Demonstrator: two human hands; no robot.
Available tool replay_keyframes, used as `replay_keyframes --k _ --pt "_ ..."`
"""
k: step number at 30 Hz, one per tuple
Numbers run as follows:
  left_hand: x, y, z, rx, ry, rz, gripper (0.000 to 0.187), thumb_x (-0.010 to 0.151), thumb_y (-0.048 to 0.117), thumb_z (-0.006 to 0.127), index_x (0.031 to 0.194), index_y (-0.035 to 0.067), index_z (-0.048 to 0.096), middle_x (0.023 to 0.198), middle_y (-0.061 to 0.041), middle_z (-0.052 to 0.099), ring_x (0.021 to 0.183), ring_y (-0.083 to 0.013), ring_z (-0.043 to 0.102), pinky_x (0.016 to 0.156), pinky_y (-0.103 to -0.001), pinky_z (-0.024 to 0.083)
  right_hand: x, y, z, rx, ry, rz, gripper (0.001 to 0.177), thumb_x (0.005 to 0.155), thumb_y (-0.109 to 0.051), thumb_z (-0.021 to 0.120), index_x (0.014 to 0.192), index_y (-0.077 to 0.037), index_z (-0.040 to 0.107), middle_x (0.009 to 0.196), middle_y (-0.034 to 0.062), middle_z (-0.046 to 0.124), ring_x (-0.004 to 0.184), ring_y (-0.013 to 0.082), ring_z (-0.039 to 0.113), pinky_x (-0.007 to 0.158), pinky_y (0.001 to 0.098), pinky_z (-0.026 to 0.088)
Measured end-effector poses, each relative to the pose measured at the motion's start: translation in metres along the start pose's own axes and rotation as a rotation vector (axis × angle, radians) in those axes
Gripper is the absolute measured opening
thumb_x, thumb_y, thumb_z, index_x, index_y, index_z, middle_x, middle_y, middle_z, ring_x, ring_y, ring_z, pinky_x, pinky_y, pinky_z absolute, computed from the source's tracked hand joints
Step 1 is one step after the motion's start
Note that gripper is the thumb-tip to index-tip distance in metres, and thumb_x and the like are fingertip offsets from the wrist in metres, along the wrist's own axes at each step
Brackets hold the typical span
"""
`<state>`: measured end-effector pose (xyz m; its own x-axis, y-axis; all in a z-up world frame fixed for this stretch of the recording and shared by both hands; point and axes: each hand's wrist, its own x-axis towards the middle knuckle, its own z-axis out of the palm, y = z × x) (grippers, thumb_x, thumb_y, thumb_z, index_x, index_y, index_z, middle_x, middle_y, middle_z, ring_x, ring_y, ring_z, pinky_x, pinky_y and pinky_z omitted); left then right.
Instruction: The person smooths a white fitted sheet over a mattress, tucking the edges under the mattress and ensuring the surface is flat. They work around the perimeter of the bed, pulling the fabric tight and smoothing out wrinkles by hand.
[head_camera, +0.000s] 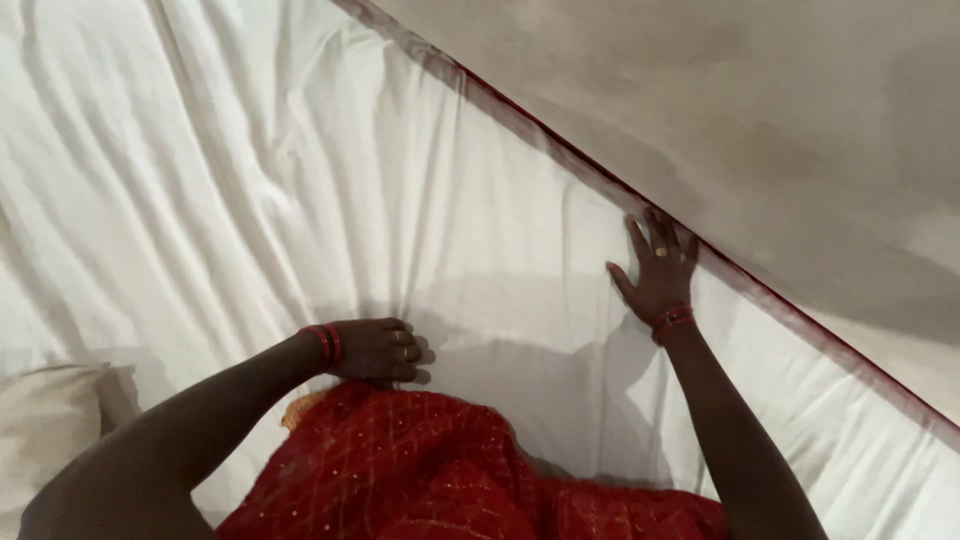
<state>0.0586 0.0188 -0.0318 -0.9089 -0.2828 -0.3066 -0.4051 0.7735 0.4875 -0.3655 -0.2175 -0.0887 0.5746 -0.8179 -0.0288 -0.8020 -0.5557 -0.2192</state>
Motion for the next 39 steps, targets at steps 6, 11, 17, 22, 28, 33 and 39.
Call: replay_keyframes --k 6,11,17,22,28,33,39 --pt "-0.003 -0.022 0.049 0.053 0.158 0.115 0.051 0.098 0.039 0.054 0.141 0.011 0.054 0.140 -0.011 0.062 0.132 -0.0301 0.055 0.115 -0.050 0.035 0.029 -0.018 0.005 -0.023 0.081 0.109 0.087 0.096 -0.065 0.058 0.165 -0.015 0.037 0.166 0.0138 0.038 0.154 0.0412 0.025 0.124 0.0673 0.010" --pt "0.006 -0.028 0.077 -0.209 0.295 0.139 0.031 0.107 0.030 0.053 0.129 0.010 0.062 0.126 -0.012 0.070 0.124 -0.0298 0.063 0.115 -0.048 0.042 0.048 -0.043 0.017 -0.118 0.094 0.250 0.089 0.094 -0.065 0.055 0.163 -0.010 0.039 0.164 0.0180 0.039 0.153 0.0454 0.023 0.118 0.0728 0.006" --pt "-0.005 -0.028 0.040 -0.221 0.106 0.063 0.024 0.105 0.023 0.055 0.099 0.004 0.069 0.090 -0.009 0.070 0.090 -0.0266 0.068 0.096 -0.041 0.052 0.051 -0.053 0.000 -0.047 0.092 0.219 0.079 0.100 -0.056 0.048 0.164 -0.011 0.036 0.167 0.0231 0.034 0.152 0.0478 0.021 0.122 0.0700 0.006" --pt "-0.011 -0.031 0.027 -0.268 0.170 0.073 0.024 0.099 0.025 0.058 0.091 0.006 0.069 0.084 -0.008 0.070 0.084 -0.0259 0.068 0.091 -0.042 0.052 0.052 -0.053 0.001 -0.111 0.041 0.252 0.079 0.097 -0.052 0.050 0.165 -0.014 0.036 0.165 0.0206 0.036 0.151 0.0475 0.023 0.120 0.0701 0.006" --pt "-0.003 -0.030 0.044 -0.271 0.170 0.022 0.033 0.107 0.024 0.055 0.082 0.009 0.068 0.075 -0.006 0.067 0.072 -0.0224 0.066 0.082 -0.040 0.055 0.048 -0.049 0.006 -0.113 0.077 0.246 0.080 0.095 -0.052 0.051 0.164 -0.017 0.033 0.163 0.0193 0.037 0.151 0.0433 0.025 0.120 0.0676 0.008" --pt "-0.004 -0.024 0.030 -0.189 0.180 -0.017 0.027 0.095 0.027 0.064 0.075 0.009 0.064 0.071 -0.007 0.065 0.065 -0.0225 0.063 0.072 -0.040 0.055 0.044 -0.051 0.009 -0.193 0.077 0.238 0.081 0.095 -0.047 0.056 0.164 -0.010 0.035 0.164 0.0246 0.035 0.149 0.0470 0.025 0.117 0.0684 0.011" --pt "0.008 -0.102 -0.041 0.141 0.434 -0.491 0.028 0.101 0.023 0.050 0.110 0.002 0.067 0.106 -0.016 0.072 0.097 -0.0289 0.070 0.091 -0.046 0.056 0.104 -0.110 0.013 0.184 0.111 -0.004 0.072 0.090 -0.019 0.063 0.157 -0.005 0.042 0.161 0.0182 0.044 0.148 0.0375 0.040 0.122 0.0614 0.020"
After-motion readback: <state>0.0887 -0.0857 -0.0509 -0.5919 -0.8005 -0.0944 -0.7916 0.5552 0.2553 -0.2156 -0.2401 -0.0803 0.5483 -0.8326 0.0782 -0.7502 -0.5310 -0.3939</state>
